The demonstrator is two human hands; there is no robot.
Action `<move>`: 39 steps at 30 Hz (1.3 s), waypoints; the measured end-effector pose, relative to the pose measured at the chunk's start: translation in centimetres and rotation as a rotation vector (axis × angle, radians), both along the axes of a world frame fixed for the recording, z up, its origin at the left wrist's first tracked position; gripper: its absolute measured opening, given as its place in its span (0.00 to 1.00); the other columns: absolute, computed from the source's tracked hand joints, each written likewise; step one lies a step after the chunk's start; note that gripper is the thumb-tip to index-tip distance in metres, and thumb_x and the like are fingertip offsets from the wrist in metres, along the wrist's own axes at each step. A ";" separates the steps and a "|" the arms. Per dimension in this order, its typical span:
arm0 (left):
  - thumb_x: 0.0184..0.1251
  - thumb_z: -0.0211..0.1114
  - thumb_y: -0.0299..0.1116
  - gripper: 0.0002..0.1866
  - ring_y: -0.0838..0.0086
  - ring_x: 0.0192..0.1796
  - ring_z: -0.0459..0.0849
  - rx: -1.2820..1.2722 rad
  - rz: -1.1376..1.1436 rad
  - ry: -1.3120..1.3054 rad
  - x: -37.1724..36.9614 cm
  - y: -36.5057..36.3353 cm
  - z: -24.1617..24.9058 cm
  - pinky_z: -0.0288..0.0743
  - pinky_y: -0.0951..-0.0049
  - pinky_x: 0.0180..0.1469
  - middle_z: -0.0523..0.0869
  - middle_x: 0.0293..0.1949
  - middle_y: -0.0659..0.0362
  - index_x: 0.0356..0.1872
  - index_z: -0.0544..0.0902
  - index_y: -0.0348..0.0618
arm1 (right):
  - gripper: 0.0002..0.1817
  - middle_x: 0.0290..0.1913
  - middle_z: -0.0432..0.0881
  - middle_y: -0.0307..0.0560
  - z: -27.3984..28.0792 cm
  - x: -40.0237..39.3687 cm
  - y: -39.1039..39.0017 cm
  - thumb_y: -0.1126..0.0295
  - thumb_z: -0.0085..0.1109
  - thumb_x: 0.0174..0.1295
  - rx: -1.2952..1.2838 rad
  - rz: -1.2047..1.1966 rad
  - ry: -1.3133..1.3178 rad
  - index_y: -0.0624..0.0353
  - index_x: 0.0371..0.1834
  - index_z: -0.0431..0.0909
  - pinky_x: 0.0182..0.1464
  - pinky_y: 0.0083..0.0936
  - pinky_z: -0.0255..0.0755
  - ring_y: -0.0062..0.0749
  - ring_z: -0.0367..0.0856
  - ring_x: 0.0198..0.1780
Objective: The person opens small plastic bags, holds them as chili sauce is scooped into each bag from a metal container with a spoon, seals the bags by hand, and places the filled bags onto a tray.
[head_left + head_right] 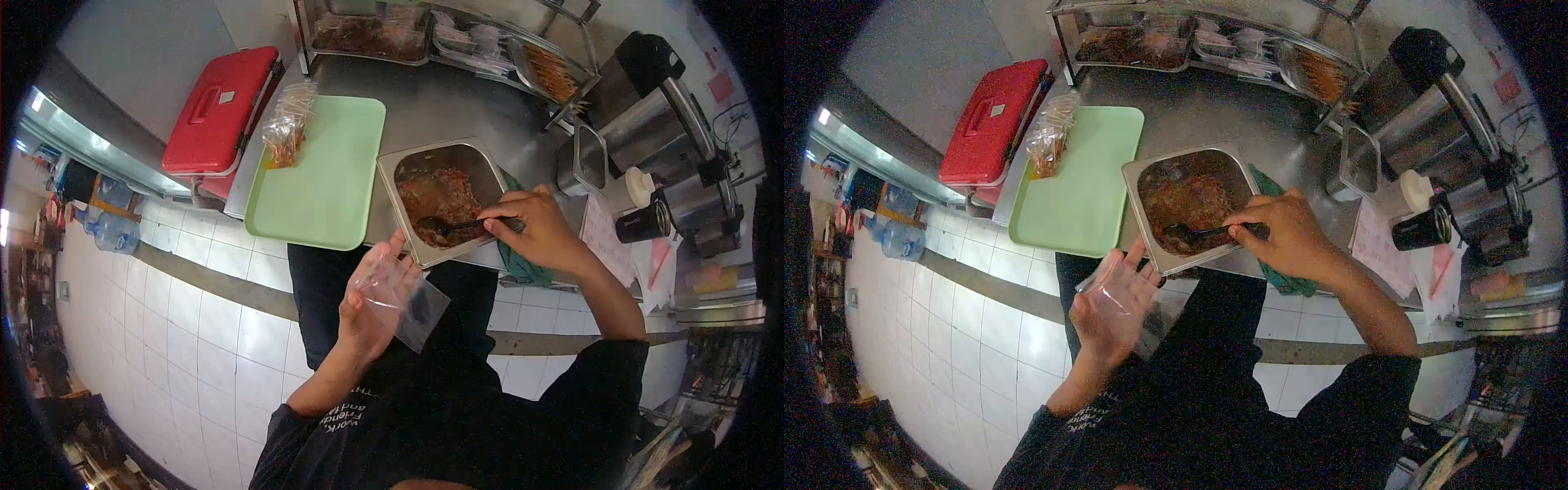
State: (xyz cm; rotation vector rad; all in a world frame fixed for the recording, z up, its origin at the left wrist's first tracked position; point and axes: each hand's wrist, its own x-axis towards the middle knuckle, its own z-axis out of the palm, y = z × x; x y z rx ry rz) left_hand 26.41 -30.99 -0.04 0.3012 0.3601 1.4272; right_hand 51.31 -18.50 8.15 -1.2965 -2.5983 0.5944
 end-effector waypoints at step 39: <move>0.63 0.65 0.64 0.43 0.55 0.71 0.69 -0.114 0.025 0.059 -2.1 2.6 -0.5 0.57 0.51 0.78 0.72 0.68 0.48 0.68 0.70 0.39 | 0.15 0.43 0.82 0.27 -2.5 -1.3 -2.5 0.66 0.67 0.57 0.808 0.097 -0.130 0.41 0.49 0.87 0.59 0.43 0.54 0.25 0.77 0.48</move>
